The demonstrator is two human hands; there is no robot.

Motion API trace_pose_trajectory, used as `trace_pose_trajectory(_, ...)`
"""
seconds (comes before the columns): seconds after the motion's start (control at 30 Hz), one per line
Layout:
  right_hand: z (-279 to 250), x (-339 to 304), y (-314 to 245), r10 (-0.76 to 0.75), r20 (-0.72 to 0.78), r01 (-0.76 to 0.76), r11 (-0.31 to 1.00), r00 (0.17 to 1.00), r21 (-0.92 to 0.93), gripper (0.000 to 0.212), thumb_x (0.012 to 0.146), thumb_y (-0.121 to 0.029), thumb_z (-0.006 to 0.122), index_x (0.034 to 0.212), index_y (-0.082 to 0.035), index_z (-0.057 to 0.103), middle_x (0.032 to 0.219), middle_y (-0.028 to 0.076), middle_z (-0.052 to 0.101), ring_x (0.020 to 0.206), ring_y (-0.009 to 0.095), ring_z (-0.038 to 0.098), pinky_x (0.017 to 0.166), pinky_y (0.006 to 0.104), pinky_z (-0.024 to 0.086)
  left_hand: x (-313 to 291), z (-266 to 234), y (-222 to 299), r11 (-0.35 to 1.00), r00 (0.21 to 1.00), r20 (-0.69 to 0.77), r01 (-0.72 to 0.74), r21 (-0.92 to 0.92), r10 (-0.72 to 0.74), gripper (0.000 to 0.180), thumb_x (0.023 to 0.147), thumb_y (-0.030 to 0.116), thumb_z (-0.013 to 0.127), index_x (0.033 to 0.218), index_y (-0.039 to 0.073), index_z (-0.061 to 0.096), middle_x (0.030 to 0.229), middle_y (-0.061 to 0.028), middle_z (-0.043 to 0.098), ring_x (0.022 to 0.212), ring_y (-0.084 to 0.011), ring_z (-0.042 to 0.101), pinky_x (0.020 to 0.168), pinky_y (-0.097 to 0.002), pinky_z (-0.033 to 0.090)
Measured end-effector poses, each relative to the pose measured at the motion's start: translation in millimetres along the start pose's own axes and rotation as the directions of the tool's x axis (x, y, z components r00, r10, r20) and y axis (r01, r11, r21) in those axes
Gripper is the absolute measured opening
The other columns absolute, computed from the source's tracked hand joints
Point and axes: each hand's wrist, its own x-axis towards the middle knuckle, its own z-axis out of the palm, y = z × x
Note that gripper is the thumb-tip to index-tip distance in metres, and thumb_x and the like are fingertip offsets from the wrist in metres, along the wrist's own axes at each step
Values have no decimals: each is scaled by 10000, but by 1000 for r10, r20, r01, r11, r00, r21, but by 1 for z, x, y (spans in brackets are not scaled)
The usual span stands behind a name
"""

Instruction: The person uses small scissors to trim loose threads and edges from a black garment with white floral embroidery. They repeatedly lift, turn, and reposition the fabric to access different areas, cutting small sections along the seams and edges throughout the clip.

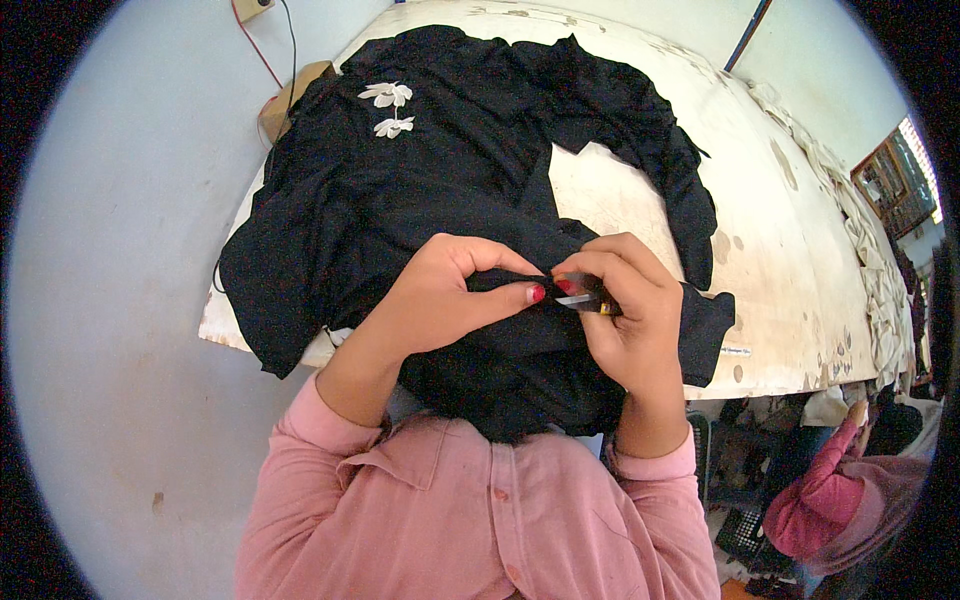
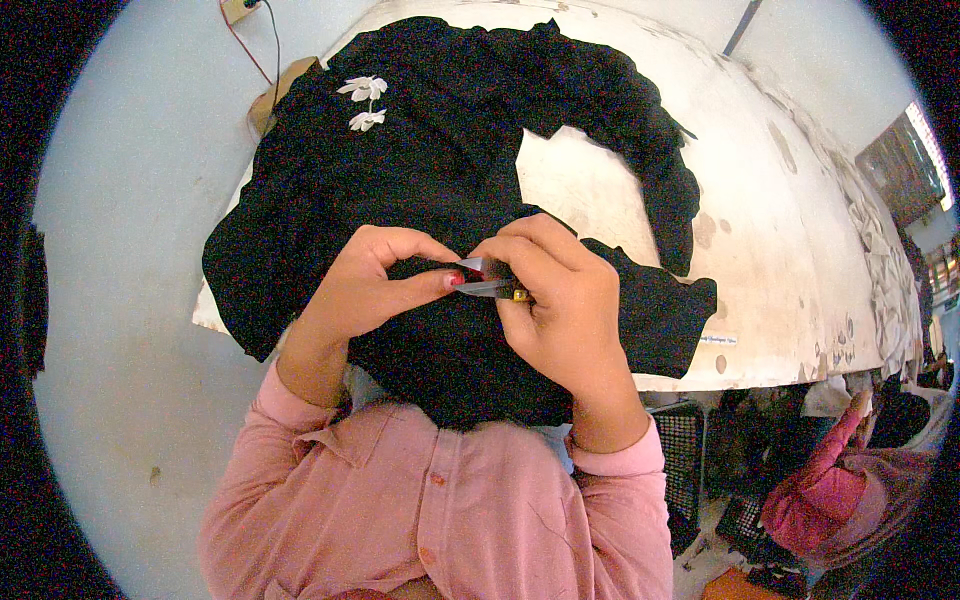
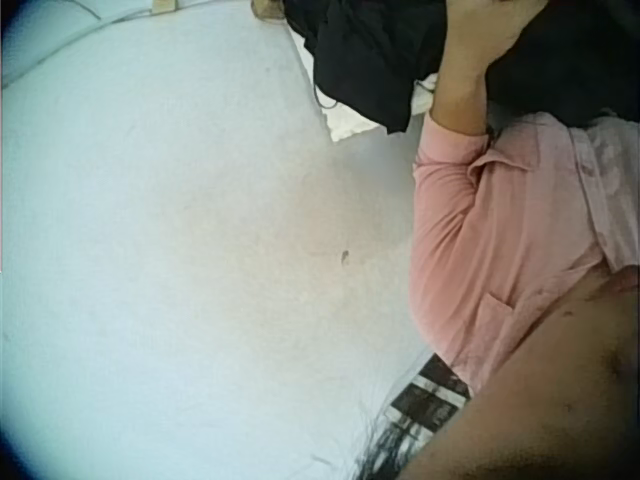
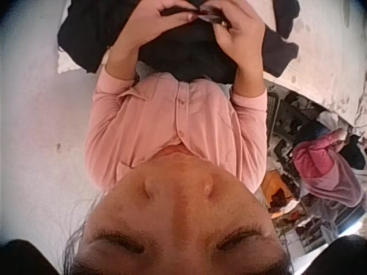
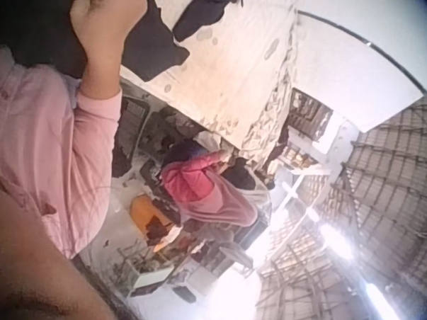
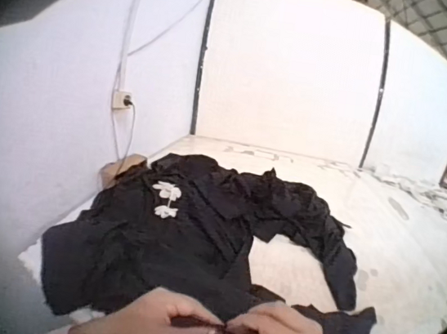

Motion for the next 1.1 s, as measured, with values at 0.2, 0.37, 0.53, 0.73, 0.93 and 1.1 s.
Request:
trace_pose_trajectory(0.2, -27, -5, 4, -98, 180, -43, 760, 979, 648, 60, 719, -46, 643, 755, -20, 602, 752, 85, 587, 696, 189, 547, 605, 275, 400, 3, -3, -11, 999, 997, -73, -3, 43, 7, 196, 791, 121, 718, 945, 1, 705, 855, -76, 706, 771, -91, 627, 711, -231, 488)
trace_pose_trajectory(0.37, -28, -2, 1, -54, 68, 30, 947, 996, 319, 236, 664, -43, 724, 889, -32, 653, 853, 107, 612, 739, 217, 589, 639, 285, 448, 3, -2, -9, 991, 997, -22, 74, -115, -77, 186, 787, 130, 724, 922, 4, 704, 852, -59, 694, 793, -105, 617, 746, -250, 479)
trace_pose_trajectory(0.53, 2, -3, 10, 84, 85, -92, 991, 993, 92, 345, 688, 7, 746, 1016, -36, 648, 712, 2, 522, 646, 61, 460, 553, 220, 349, 2, -3, -9, 967, 996, 33, 90, -238, -84, 182, 788, 126, 719, 915, -2, 696, 861, -53, 687, 810, -107, 611, 757, -254, 476)
trace_pose_trajectory(0.73, -20, 1, 25, 287, 411, -425, 856, 865, 296, 516, 729, -216, 788, 1179, -40, 607, 644, -81, 378, 589, 32, 343, 546, 201, 260, -10, -39, 7, 997, 997, -66, 33, -64, -38, 171, 791, 91, 712, 926, -12, 689, 849, -49, 688, 800, -93, 614, 733, -232, 476)
trace_pose_trajectory(0.93, 5, 18, 28, 77, 464, -314, 832, 883, 458, 318, 778, -112, 750, 1075, -55, 652, 808, -12, 636, 649, 35, 501, 573, 213, 401, -3, -27, 3, 990, 988, 81, -133, 51, 129, 148, 795, 80, 713, 916, -2, 692, 834, -48, 690, 764, -83, 612, 703, -227, 478)
trace_pose_trajectory(1.1, -8, 11, 50, 55, 239, -193, 774, 969, 603, 72, 869, -90, 611, 852, -21, 599, 887, 35, 617, 813, 101, 532, 754, 240, 420, -17, -58, 9, 975, 989, -30, -134, 180, 141, 165, 752, 96, 763, 852, -3, 676, 785, -38, 665, 737, -85, 598, 674, -229, 464)
